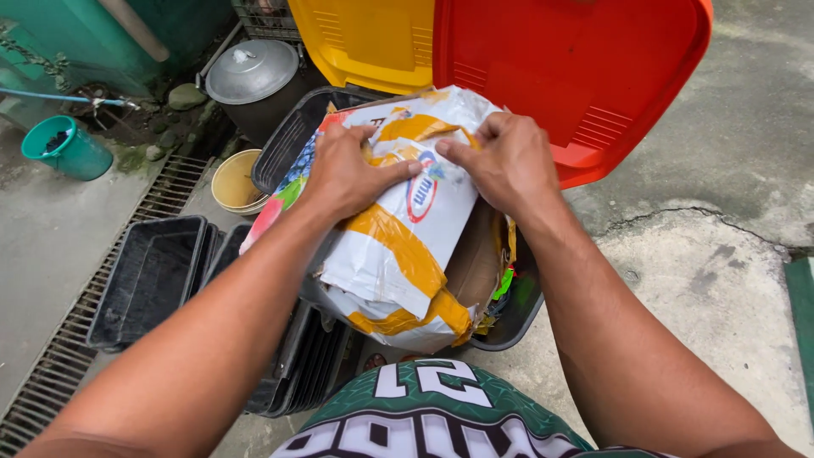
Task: The recorder picks up a discarded cardboard box, removes tape and inner liners, and flattens it for disposal.
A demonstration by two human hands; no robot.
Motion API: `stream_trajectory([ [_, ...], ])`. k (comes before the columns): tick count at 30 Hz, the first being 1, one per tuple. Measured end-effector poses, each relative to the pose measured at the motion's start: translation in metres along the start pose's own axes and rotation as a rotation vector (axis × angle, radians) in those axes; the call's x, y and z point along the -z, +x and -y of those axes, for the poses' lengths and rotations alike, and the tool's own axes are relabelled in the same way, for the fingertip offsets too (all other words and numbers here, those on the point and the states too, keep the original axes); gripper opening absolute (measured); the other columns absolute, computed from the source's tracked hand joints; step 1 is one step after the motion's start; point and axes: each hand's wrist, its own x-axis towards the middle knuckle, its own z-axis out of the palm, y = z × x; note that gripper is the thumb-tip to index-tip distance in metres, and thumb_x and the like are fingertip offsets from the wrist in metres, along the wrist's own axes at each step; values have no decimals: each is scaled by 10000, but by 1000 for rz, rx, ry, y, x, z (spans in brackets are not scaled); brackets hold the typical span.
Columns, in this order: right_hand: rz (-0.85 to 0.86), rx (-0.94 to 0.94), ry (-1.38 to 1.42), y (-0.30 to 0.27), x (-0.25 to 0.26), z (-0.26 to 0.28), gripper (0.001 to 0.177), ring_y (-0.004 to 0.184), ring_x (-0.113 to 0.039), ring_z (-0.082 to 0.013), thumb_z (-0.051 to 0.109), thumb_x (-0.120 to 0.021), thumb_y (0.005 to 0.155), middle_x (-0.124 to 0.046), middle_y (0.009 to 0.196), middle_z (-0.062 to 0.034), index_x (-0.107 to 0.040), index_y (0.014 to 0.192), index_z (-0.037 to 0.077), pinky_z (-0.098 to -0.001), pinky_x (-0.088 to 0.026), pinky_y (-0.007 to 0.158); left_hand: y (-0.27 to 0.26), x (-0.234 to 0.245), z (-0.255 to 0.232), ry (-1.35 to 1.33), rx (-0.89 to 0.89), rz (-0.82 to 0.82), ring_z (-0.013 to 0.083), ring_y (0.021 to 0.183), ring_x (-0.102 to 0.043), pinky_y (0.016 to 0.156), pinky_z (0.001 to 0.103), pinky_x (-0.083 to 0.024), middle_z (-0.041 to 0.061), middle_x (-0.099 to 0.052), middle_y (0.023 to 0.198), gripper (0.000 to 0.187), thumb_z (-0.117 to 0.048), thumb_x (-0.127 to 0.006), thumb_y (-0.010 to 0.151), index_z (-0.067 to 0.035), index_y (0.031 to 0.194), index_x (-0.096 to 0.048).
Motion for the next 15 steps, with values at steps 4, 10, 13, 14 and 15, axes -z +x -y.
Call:
stream_trajectory([
  [4, 129, -103, 203, 15, 5, 3, 407, 583, -676, -188, 387, -831, 830, -708, 710, -103, -727, 846, -5, -363, -550, 558, -9, -15, -21, -22, 62, 66, 338, 1347, -454, 1111, 435, -383, 197, -544, 1351, 1001, -711, -844, 639, -31, 1338, -619],
  [10, 241, -276, 146, 29, -1, 4, 298, 492, -603, -136, 270, -776, 886, -669, 631, -78, -707, 797, -6, -320, -490, 459, -17, -29, -42, 35, 140, 123, 330, 1382, -370, 1112, 564, -339, 159, -494, 1402, 1036, -656, -853, 633, -73, 1424, -525],
  [13, 207, -308, 257, 20, -8, 9, 290, 470, -515, -130, 256, -732, 918, -614, 611, -58, -673, 787, 4, -353, -406, 425, -18, -31, -43, 35, 178, 148, 331, 1413, -309, 1114, 657, -277, 149, -445, 1440, 1073, -640, -860, 642, -85, 1468, -457],
  [14, 175, -298, 360, 18, -14, 6, 281, 480, -499, -118, 251, -720, 926, -603, 611, -37, -668, 783, 15, -344, -393, 429, -19, -30, -45, 36, 190, 162, 334, 1423, -294, 1113, 680, -264, 150, -425, 1455, 1080, -629, -864, 648, -87, 1476, -433],
  [15, 143, -287, 463, 16, -21, 2, 273, 490, -483, -105, 246, -707, 934, -593, 612, -16, -663, 778, 26, -335, -381, 433, -19, -29, -48, 37, 201, 176, 336, 1433, -279, 1111, 702, -252, 151, -405, 1469, 1087, -618, -868, 653, -88, 1484, -410],
])
